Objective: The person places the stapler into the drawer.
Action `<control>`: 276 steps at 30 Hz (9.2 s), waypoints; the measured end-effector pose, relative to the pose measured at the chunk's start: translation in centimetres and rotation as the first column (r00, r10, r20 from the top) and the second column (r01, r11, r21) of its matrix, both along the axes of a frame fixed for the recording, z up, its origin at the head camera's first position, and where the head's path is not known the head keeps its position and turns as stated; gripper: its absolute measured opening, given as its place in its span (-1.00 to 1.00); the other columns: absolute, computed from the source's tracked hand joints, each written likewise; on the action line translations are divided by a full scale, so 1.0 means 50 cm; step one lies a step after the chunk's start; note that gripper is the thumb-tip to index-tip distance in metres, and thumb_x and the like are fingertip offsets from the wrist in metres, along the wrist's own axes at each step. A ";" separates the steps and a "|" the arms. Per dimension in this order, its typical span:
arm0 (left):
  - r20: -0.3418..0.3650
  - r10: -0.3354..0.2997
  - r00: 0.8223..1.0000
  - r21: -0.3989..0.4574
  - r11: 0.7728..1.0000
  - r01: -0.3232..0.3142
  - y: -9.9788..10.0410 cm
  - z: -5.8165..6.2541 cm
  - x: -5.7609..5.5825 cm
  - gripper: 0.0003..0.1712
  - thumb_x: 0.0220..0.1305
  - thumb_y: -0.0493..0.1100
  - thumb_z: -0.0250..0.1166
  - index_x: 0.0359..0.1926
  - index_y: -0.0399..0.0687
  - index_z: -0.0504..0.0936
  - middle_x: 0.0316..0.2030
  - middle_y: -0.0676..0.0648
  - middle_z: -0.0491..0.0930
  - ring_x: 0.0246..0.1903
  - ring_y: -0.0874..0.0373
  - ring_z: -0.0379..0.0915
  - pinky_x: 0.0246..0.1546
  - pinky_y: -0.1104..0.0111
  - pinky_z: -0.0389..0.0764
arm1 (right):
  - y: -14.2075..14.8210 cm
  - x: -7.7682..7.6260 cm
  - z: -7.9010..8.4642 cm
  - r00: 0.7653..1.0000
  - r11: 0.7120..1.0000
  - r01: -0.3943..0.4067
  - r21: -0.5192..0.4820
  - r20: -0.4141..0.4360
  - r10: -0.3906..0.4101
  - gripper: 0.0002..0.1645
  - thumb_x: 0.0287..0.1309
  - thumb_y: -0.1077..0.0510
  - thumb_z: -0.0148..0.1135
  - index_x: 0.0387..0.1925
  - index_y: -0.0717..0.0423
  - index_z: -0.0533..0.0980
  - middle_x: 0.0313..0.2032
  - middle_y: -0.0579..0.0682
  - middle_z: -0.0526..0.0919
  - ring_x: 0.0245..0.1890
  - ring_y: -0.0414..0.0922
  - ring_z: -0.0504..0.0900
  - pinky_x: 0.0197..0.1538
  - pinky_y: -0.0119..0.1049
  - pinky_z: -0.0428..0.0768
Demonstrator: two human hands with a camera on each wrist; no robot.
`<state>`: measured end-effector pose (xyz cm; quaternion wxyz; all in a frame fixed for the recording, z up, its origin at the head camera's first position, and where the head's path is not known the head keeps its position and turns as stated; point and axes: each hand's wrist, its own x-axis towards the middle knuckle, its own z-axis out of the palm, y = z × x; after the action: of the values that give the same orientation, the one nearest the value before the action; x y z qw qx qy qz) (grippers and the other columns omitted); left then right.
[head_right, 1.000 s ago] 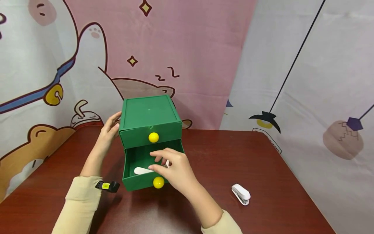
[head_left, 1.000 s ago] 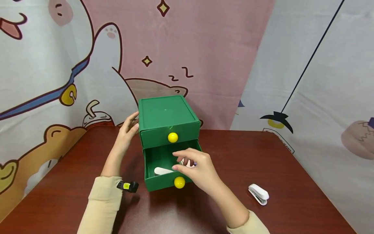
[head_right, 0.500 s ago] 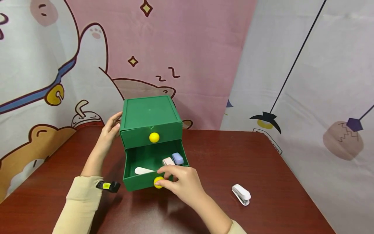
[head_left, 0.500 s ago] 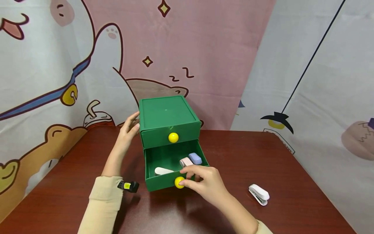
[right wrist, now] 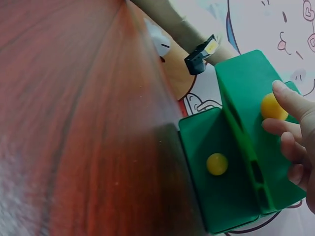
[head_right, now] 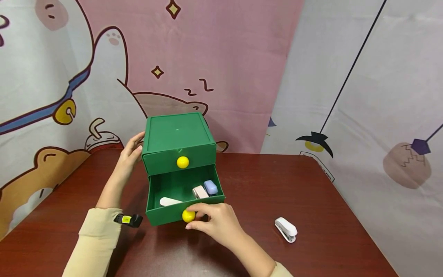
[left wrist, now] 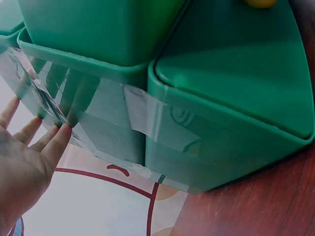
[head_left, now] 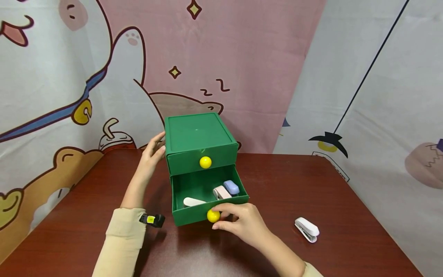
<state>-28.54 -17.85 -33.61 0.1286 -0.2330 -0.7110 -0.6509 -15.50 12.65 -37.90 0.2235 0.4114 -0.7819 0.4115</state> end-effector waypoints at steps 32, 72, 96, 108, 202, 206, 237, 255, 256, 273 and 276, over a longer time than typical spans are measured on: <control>0.012 0.004 1.000 -0.010 1.000 -0.004 0.001 0.001 -0.002 -0.41 0.47 -0.14 -0.04 0.47 -0.04 0.12 0.40 -0.14 0.11 0.36 -0.08 0.03 0.21 -0.10 0.15 | -0.057 -0.099 0.003 0.946 0.977 0.200 -0.080 0.275 -0.171 -0.66 -0.04 0.20 0.47 -0.13 0.02 0.70 -0.40 -0.09 0.71 -0.84 -0.36 0.38 -0.69 -0.36 0.46; 0.004 0.008 1.000 0.002 1.000 -0.008 -0.002 -0.003 0.000 -0.41 0.47 -0.19 -0.05 0.47 -0.04 0.12 0.41 -0.13 0.09 0.36 -0.09 0.02 0.22 -0.12 0.12 | -0.066 -0.127 -0.065 0.864 0.947 0.318 0.049 0.397 -0.310 -0.75 0.04 0.05 0.44 -0.21 -0.04 0.65 -0.40 -0.17 0.68 -0.75 -0.28 0.52 -0.59 -0.36 0.48; 0.013 0.006 1.000 0.007 1.000 -0.006 0.000 -0.001 0.002 -0.42 0.47 -0.19 -0.06 0.46 -0.06 0.12 0.38 -0.16 0.15 0.35 -0.07 0.06 0.22 -0.09 0.14 | -0.077 -0.139 -0.095 0.834 0.971 0.239 -0.005 0.514 -0.202 -0.75 -0.03 0.17 0.49 -0.23 0.04 0.72 -0.37 -0.01 0.70 -0.84 -0.18 0.50 -0.67 -0.29 0.52; 0.017 0.002 1.000 0.005 1.000 -0.002 0.001 0.002 0.001 -0.42 0.47 -0.17 -0.06 0.46 -0.06 0.12 0.37 -0.16 0.16 0.34 -0.08 0.06 0.22 -0.08 0.14 | -0.046 -0.098 -0.089 0.839 0.985 0.169 0.015 0.522 -0.152 -0.78 -0.06 0.17 0.50 -0.27 0.00 0.73 -0.38 -0.09 0.71 -0.85 -0.21 0.47 -0.67 -0.31 0.51; 0.004 -0.009 1.000 0.001 1.000 0.009 -0.003 -0.007 -0.003 -0.40 0.48 -0.12 -0.04 0.47 -0.03 0.11 0.37 -0.22 0.16 0.35 -0.05 0.07 0.23 -0.10 0.12 | 0.438 -0.053 0.012 0.729 0.949 -0.176 0.261 0.682 -0.053 -0.36 0.17 0.23 0.30 0.29 0.05 0.38 0.21 0.19 0.44 0.12 -0.02 0.45 0.06 -0.23 0.44; 0.006 -0.008 1.000 0.006 1.000 0.008 -0.002 -0.006 -0.001 -0.40 0.47 -0.12 -0.04 0.47 -0.04 0.12 0.36 -0.21 0.17 0.34 -0.04 0.09 0.22 -0.10 0.12 | 0.456 -0.055 0.001 0.687 0.944 -0.208 0.255 0.725 -0.045 -0.31 0.15 0.25 0.29 0.31 0.19 0.33 0.22 0.28 0.39 0.14 0.05 0.43 0.04 -0.23 0.44; 0.009 -0.008 1.000 0.004 1.000 0.008 -0.001 -0.004 -0.001 -0.40 0.48 -0.13 -0.04 0.47 -0.04 0.11 0.37 -0.21 0.16 0.34 -0.06 0.08 0.22 -0.11 0.12 | 0.509 -0.061 -0.047 0.489 0.955 -0.263 0.137 0.872 0.010 -0.34 0.07 0.21 0.33 0.24 0.25 0.41 0.00 0.21 0.47 -0.16 -0.11 0.44 -0.26 -0.31 0.45; 0.009 -0.009 1.000 -0.002 1.000 0.009 -0.002 -0.005 0.000 -0.40 0.48 -0.13 -0.05 0.48 -0.03 0.10 0.36 -0.22 0.17 0.33 -0.02 0.10 0.22 -0.10 0.12 | 0.462 -0.065 -0.032 0.633 0.985 -0.126 0.117 0.774 -0.010 -0.38 0.07 0.31 0.32 0.19 0.35 0.41 -0.10 0.20 0.57 -0.19 -0.04 0.53 -0.24 -0.21 0.57; 0.010 -0.007 1.000 0.000 1.000 0.007 -0.002 -0.005 0.000 -0.40 0.48 -0.13 -0.05 0.47 -0.03 0.10 0.36 -0.22 0.17 0.33 -0.02 0.11 0.22 -0.10 0.12 | 0.456 -0.065 -0.031 0.657 0.988 -0.113 0.109 0.754 -0.008 -0.38 0.06 0.31 0.33 0.19 0.36 0.41 -0.08 0.20 0.57 -0.19 -0.04 0.54 -0.25 -0.21 0.57; 0.016 -0.006 1.000 -0.001 1.000 0.006 -0.002 -0.006 0.000 -0.41 0.48 -0.12 -0.05 0.47 -0.01 0.11 0.36 -0.19 0.19 0.32 0.00 0.11 0.23 -0.08 0.13 | 0.348 -0.064 0.005 0.854 0.992 0.120 0.025 0.507 -0.116 -0.40 -0.05 0.29 0.45 0.12 0.15 0.53 -0.04 0.11 0.56 -0.28 -0.06 0.55 -0.38 -0.24 0.55; 0.015 -0.006 1.000 0.000 1.000 0.006 -0.002 -0.007 0.000 -0.40 0.48 -0.11 -0.04 0.47 -0.01 0.11 0.36 -0.19 0.18 0.33 -0.01 0.10 0.23 -0.08 0.13 | 0.328 -0.063 0.015 0.864 0.990 0.142 0.021 0.486 -0.134 -0.39 -0.06 0.27 0.47 0.12 0.11 0.54 -0.02 0.08 0.56 -0.27 -0.06 0.55 -0.36 -0.24 0.55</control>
<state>-28.54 -17.95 -33.95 0.1212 -0.2304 -0.7111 -0.6531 -18.66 29.03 -37.14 0.0520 0.2362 -0.8371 0.4906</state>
